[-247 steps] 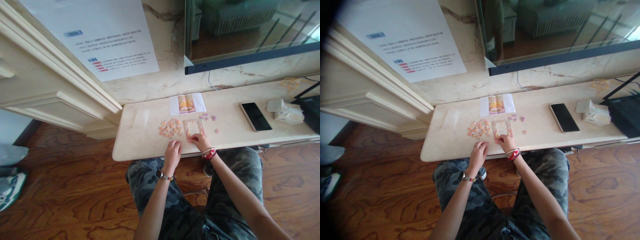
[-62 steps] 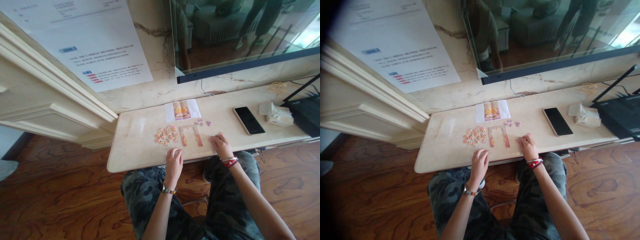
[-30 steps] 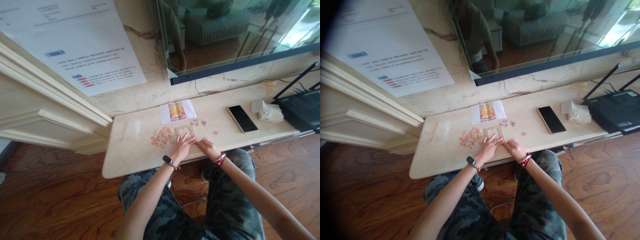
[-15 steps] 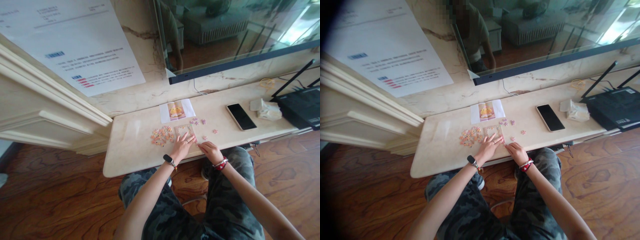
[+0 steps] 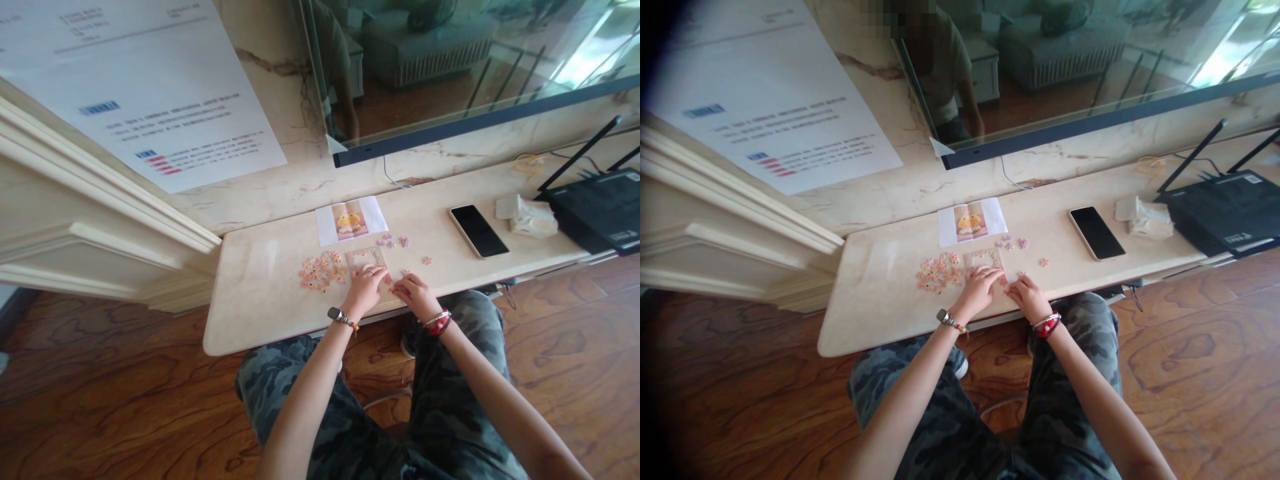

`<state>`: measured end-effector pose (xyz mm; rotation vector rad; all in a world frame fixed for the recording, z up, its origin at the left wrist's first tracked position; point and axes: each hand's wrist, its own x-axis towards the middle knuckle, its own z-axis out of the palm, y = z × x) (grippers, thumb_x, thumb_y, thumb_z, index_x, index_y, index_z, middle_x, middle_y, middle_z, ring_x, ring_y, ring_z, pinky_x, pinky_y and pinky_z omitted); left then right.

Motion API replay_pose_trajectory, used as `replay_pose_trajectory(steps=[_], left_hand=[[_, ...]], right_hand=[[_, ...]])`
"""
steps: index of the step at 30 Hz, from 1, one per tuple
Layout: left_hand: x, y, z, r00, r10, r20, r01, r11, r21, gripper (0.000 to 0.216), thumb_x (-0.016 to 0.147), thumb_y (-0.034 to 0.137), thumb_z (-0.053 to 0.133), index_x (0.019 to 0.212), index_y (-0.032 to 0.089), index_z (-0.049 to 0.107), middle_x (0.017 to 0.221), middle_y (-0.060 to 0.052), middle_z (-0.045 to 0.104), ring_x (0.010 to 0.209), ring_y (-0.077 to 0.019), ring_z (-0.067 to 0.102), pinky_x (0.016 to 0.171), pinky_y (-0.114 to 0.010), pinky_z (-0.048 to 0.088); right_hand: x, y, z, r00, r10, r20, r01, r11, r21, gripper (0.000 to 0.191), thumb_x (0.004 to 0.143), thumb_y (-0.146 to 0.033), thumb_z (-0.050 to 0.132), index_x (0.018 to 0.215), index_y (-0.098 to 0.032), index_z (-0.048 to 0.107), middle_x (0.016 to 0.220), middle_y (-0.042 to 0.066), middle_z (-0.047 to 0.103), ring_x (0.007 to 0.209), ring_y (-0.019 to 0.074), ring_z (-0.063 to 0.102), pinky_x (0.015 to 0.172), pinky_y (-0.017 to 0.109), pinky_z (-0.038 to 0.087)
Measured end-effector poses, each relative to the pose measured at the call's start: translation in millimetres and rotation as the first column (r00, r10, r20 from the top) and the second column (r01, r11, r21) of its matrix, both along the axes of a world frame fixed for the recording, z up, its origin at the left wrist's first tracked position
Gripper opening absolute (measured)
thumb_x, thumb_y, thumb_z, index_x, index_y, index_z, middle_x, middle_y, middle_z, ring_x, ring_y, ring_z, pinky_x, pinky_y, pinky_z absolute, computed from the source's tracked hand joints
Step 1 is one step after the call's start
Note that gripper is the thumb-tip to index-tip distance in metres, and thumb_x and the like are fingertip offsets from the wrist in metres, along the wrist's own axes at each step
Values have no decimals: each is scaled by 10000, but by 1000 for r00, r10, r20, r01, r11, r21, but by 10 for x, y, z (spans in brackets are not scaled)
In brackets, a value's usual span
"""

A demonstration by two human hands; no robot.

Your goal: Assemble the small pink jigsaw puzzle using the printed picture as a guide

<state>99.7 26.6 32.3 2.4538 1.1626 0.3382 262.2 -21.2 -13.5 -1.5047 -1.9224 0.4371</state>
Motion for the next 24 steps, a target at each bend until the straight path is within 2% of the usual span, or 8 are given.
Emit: replay_pose_trajectory(steps=[3, 5, 7, 11, 12, 18, 22, 24], left_hand=[[-35, -22, 6, 997, 9, 74, -10, 1000, 14, 548, 678, -25, 387, 1150, 244, 456, 1176, -12, 512, 1119, -160, 382, 921, -359, 328], [-126, -72, 8, 991, 53, 122, -58, 998, 38, 529, 690, -10, 391, 1152, 241, 451, 1176, -11, 508, 1118, -153, 388, 938, -347, 328], [-274, -153, -6, 977, 141, 158, -153, 986, 69, 476, 716, 20, 398, 1140, 230, 457, 1158, -24, 516, 1106, -157, 405, 947, -355, 331], [-609, -360, -84, 912, 358, 203, -390, 909, 149, 363, 765, 67, 390, 1090, 197, 486, 1078, -62, 545, 1048, -177, 453, 941, -393, 347], [-670, -409, -104, 904, 383, 192, -413, 896, 159, 346, 767, 72, 397, 1078, 190, 493, 1063, -66, 547, 1042, -182, 455, 937, -394, 352], [-732, -577, -142, 924, 368, 106, -381, 912, 151, 299, 772, 75, 410, 1026, 185, 522, 1008, -58, 548, 975, -178, 475, 871, -352, 405], [-682, -612, -141, 925, 367, 98, -378, 913, 150, 288, 786, 86, 397, 1028, 182, 522, 1003, -60, 546, 967, -179, 473, 857, -349, 409], [-675, -623, -147, 924, 370, 99, -381, 912, 150, 281, 791, 93, 397, 1026, 182, 522, 1004, -63, 545, 964, -178, 471, 855, -349, 409]], right_hand=[[10, -21, 34, 1000, -15, -9, 15, 1000, 10, 161, 783, -327, 487, 766, -189, 568, 772, 53, 546, 747, 159, 551, 686, 283, 468], [9, -44, 53, 1000, -19, -19, 19, 1000, 16, 160, 780, -330, 494, 758, -187, 564, 753, 49, 547, 731, 155, 551, 676, 276, 466], [-15, -58, 67, 1000, -14, -26, 15, 1000, 17, 160, 784, -329, 490, 773, -188, 566, 754, 44, 553, 707, 143, 550, 665, 264, 463], [-191, -15, 105, 1000, 18, 26, -18, 999, 33, 178, 797, -344, 470, 810, -200, 573, 794, 40, 565, 721, 133, 552, 665, 251, 453], [-256, 10, 117, 998, 28, 49, -30, 999, 36, 183, 799, -349, 465, 808, -202, 574, 801, 43, 566, 740, 136, 552, 671, 251, 449], [-569, 137, 148, 991, 48, 123, -52, 998, 33, 191, 779, -363, 496, 731, -190, 561, 754, 49, 561, 750, 154, 536, 683, 271, 430], [-599, 122, 117, 987, 39, 157, -42, 999, 14, 216, 725, -393, 560, 674, -184, 546, 708, 46, 551, 726, 169, 528, 677, 298, 429], [-580, 108, 109, 989, 61, 134, -61, 998, 2, 180, 741, -364, 549, 742, -185, 562, 742, 48, 557, 734, 161, 528, 675, 290, 433]])
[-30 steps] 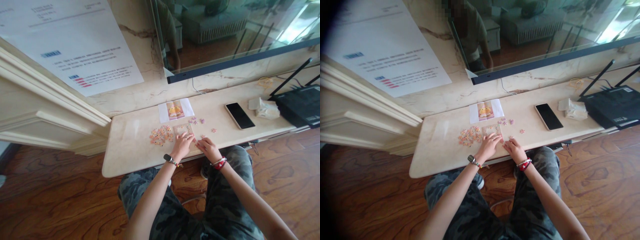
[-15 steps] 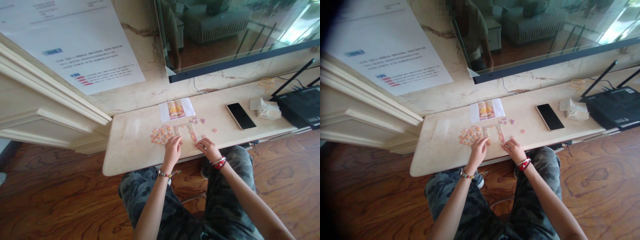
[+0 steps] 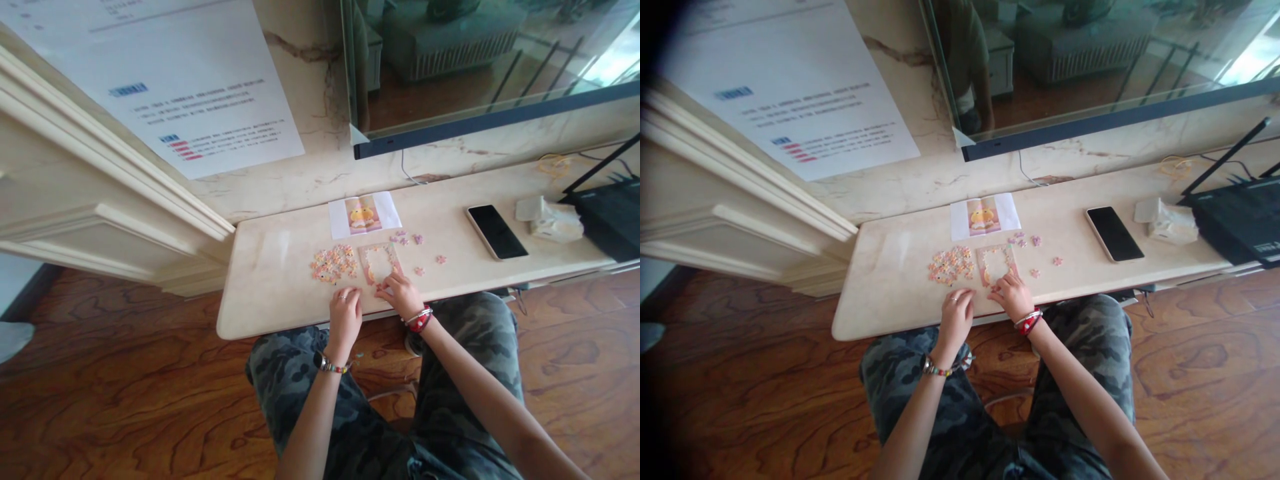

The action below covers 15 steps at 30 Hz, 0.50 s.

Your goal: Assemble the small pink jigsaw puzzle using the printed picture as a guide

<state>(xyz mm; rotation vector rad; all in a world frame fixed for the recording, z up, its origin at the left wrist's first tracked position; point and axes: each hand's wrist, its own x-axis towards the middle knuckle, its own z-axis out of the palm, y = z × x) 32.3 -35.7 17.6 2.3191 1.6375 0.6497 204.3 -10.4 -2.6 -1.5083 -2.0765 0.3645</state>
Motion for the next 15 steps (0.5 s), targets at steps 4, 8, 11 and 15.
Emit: replay_pose_trajectory(steps=[4, 8, 11, 15], left_hand=[[1, -10, -8, 1000, 10, 7, -10, 1000, -6, 272, 789, 91, 399, 1010, 186, 526, 1004, -64, 544, 962, -177, 469, 854, -358, 407], [7, -11, -2, 1000, 11, 7, -11, 1000, -11, 270, 788, 90, 400, 1001, 191, 533, 1002, -64, 545, 957, -179, 474, 850, -362, 406], [17, -13, 2, 1000, 1, 2, -1, 1000, -13, 279, 782, 86, 406, 1004, 197, 534, 1001, -65, 544, 954, -179, 476, 845, -362, 407], [31, -14, 9, 1000, -10, -7, 10, 1000, -20, 287, 780, 77, 401, 1005, 199, 529, 1006, -61, 541, 962, -179, 471, 850, -361, 402]], right_hand=[[48, 6, 2, 997, 72, -27, -72, 997, -8, 177, 797, -270, 479, 939, -203, 562, 850, 56, 547, 774, 141, 531, 672, 266, 441], [76, 38, -8, 995, 101, -1, -101, 994, -45, 123, 791, -268, 488, 814, -193, 582, 819, 49, 525, 750, 127, 527, 659, 249, 439], [81, 46, -21, 997, 78, 25, -75, 994, -82, 115, 746, -292, 551, 731, -178, 559, 798, 43, 520, 739, 128, 522, 659, 249, 438], [73, 27, -28, 998, 49, 34, -45, 994, -98, 145, 702, -312, 600, 714, -179, 544, 791, 36, 518, 720, 129, 519, 651, 252, 438]])
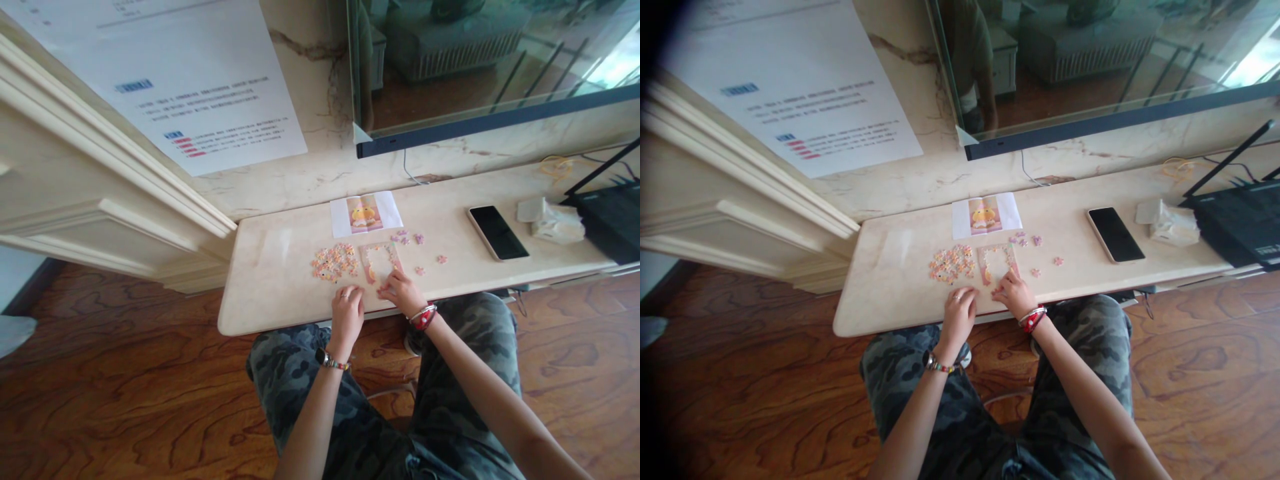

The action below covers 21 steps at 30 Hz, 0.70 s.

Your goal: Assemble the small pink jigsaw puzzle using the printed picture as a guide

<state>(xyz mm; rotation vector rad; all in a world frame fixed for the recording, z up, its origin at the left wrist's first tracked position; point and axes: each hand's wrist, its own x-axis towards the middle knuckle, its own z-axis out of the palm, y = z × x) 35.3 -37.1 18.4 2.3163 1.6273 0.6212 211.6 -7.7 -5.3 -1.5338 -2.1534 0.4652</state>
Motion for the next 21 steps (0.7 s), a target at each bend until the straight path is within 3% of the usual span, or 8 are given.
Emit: replay_pose_trajectory(steps=[4, 7, 13, 21], left_hand=[[5, 5, 7, 1000, -2, -4, 2, 1000, -2, 282, 782, 78, 396, 1002, 196, 528, 1012, -63, 541, 967, -180, 466, 851, -362, 399], [6, 10, 9, 1000, 8, -2, -8, 1000, -3, 278, 779, 78, 401, 993, 194, 534, 1008, -68, 543, 966, -181, 467, 846, -365, 401], [7, 5, 0, 1000, 5, -2, -5, 1000, -12, 291, 770, 66, 407, 995, 200, 534, 1013, -63, 540, 973, -181, 467, 850, -369, 399], [1, 1, -10, 1000, 5, -2, -5, 1000, -5, 280, 782, 75, 394, 996, 194, 530, 1020, -63, 539, 977, -184, 457, 854, -370, 395]], right_hand=[[2, -10, -11, 997, 40, -60, -38, 999, 26, 109, 753, -284, 544, 813, -195, 563, 823, 41, 517, 727, 125, 519, 659, 254, 445], [16, 6, -21, 994, 77, -82, -75, 997, 26, 122, 790, -288, 492, 768, -193, 564, 797, 37, 506, 712, 117, 518, 663, 254, 447], [1, 32, -5, 996, 79, -38, -79, 997, 17, 156, 793, -308, 487, 728, -176, 538, 796, 44, 501, 713, 127, 525, 653, 266, 458], [-133, 85, 6, 996, 84, 19, -85, 995, 45, 167, 812, -301, 456, 818, -168, 557, 880, 73, 522, 743, 134, 541, 655, 261, 463]])
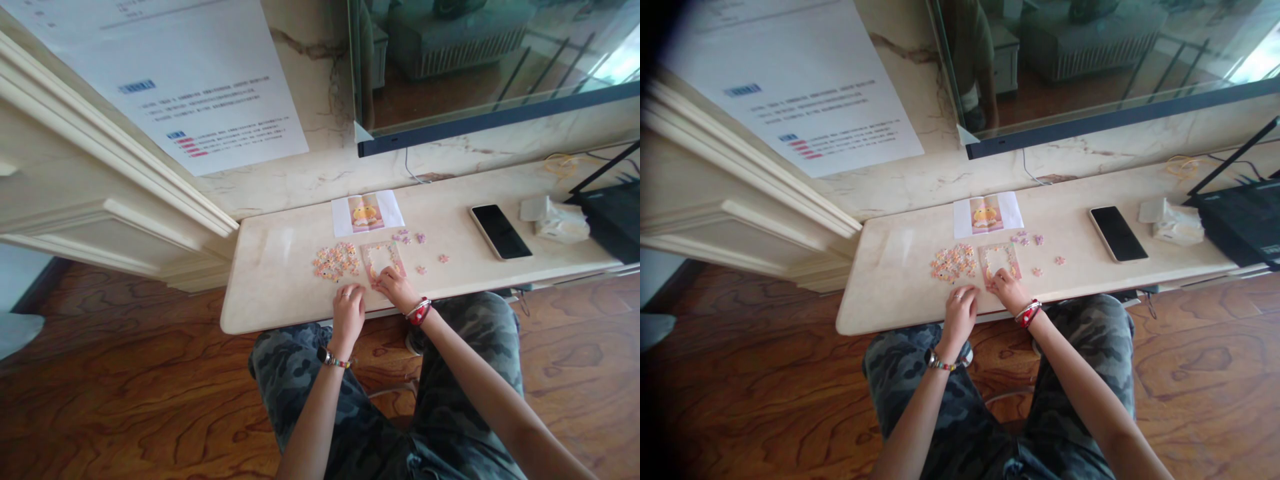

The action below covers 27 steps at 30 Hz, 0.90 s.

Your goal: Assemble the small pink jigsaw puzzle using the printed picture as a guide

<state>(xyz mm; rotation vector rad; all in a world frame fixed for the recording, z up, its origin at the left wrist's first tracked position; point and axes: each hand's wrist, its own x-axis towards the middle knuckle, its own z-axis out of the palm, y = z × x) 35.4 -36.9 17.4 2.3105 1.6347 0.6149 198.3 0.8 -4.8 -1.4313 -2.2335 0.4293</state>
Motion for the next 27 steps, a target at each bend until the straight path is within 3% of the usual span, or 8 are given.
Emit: replay_pose_trajectory(steps=[15, 19, 23, 27], left_hand=[[14, 23, -30, 1000, -20, 2, 20, 1000, 21, 290, 777, 70, 398, 1008, 191, 526, 1032, -67, 533, 984, -179, 459, 869, -368, 395], [8, 19, -35, 1000, -19, 13, 19, 999, 35, 288, 774, 67, 404, 1008, 185, 523, 1027, -70, 534, 981, -182, 460, 859, -372, 402], [29, 8, -11, 999, -20, 42, 17, 998, 60, 292, 780, 71, 400, 1027, 175, 515, 1037, -74, 530, 987, -178, 455, 871, -361, 400], [126, 26, 34, 997, -49, 62, 44, 997, 70, 319, 784, 69, 393, 1060, 187, 500, 1055, -64, 524, 1013, -168, 445, 897, -349, 387]], right_hand=[[-47, 24, 39, 994, -40, 102, 44, 998, -34, 191, 816, -310, 448, 861, -171, 572, 910, 74, 536, 739, 124, 544, 623, 228, 433], [0, -49, 68, 997, -31, -73, 28, 999, -43, 186, 806, -320, 461, 812, -168, 568, 844, 65, 558, 717, 123, 548, 636, 238, 444], [252, -207, 69, 942, -150, -301, 127, 987, -95, 186, 780, -340, 489, 795, -175, 571, 702, 28, 583, 615, 112, 546, 589, 232, 454], [592, -224, 65, 912, -223, -346, 202, 975, -97, 209, 790, -316, 456, 850, -185, 607, 781, 45, 607, 690, 131, 568, 620, 249, 468]])
